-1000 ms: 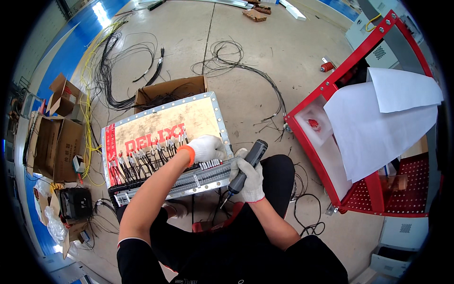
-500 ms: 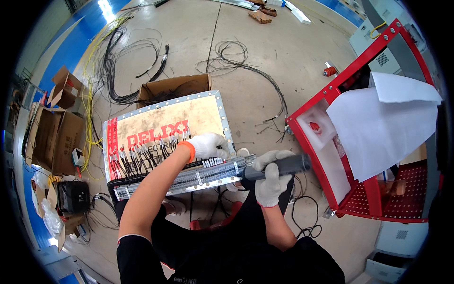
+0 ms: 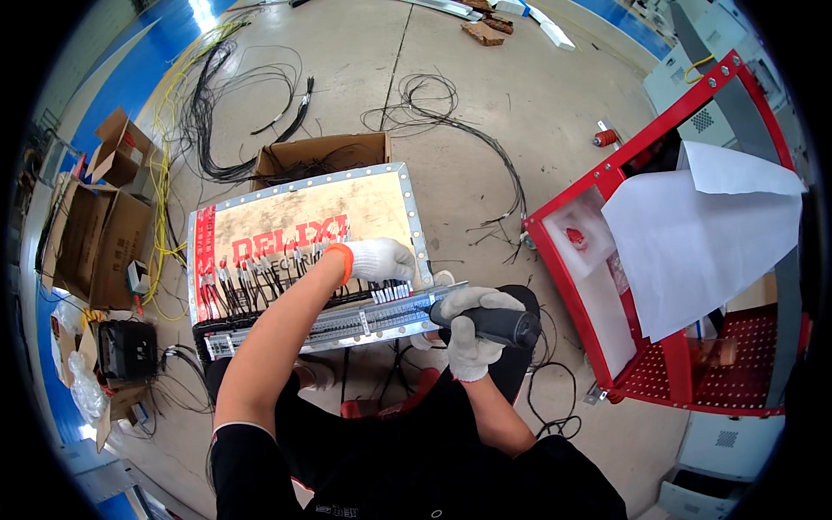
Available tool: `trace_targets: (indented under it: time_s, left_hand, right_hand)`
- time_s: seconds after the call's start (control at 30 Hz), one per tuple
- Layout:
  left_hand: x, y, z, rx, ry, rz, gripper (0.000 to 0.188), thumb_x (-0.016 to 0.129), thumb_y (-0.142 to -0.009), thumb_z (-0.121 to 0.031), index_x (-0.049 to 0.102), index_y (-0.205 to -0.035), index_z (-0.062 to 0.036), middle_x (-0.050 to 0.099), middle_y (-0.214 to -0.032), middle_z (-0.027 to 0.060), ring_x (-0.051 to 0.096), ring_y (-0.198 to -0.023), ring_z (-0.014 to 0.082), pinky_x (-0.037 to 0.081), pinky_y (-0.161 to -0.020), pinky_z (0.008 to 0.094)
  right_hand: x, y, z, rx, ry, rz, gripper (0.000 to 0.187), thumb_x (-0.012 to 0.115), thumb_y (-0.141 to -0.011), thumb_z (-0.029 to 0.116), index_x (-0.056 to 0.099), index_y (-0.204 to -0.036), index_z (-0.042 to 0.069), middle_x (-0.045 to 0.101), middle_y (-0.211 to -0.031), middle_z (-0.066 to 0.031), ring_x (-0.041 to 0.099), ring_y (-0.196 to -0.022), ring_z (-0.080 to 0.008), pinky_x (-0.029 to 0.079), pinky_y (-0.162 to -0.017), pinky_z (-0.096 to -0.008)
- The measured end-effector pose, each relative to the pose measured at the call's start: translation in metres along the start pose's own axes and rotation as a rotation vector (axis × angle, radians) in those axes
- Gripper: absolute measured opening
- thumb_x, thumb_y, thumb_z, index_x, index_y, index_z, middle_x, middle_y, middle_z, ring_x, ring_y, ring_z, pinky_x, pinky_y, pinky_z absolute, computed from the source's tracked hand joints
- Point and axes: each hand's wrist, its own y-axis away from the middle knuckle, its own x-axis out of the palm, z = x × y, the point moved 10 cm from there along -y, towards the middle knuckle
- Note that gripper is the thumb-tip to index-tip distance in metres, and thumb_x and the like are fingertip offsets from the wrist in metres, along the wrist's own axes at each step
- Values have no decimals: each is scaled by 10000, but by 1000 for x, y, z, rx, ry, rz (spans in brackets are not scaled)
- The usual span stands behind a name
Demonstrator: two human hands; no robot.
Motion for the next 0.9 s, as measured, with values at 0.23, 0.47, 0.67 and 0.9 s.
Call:
trace_targets:
  time_s: [0.23, 0.47, 0.67, 0.9]
  left_hand:
    - [-2, -1, -11, 45, -92, -10, 264, 611, -945, -259, 712, -1016, -26, 695, -990, 127, 642, -910, 251, 496, -852, 364]
    - [-4, 1, -13, 58, -114, -21, 271, 621, -926, -263, 716, -1016, -26, 699, -990, 140, 649, -907, 262, 499, -853, 361]
    - [-5, 1, -15, 72, -156, -47, 277, 625, -923, -266, 719, -1026, -27, 702, -1002, 143, 652, -914, 264, 501, -858, 358]
    - [-5, 2, -15, 72, -134, -48, 281, 623, -917, -264, 720, -1032, -27, 701, -1018, 144, 650, -923, 268, 500, -861, 362]
  right_hand:
    - [7, -4, 8, -29, -73, 16, 506, 768, -882, 293, 411, -1166, 73, 643, -918, -124, 621, -756, -192, 527, -727, -347]
    - [8, -3, 10, -57, -157, 55, 474, 780, -876, 176, 426, -1178, 88, 664, -898, -124, 632, -733, -190, 509, -756, -371]
    - [8, -3, 10, -53, -171, 71, 462, 773, -882, 170, 426, -1176, 93, 663, -908, -122, 635, -767, -187, 510, -762, -375]
    - [30, 16, 7, -91, -117, 352, 581, 847, -806, 250, 477, -1231, 106, 672, -985, -136, 661, -858, -256, 524, -795, -382]
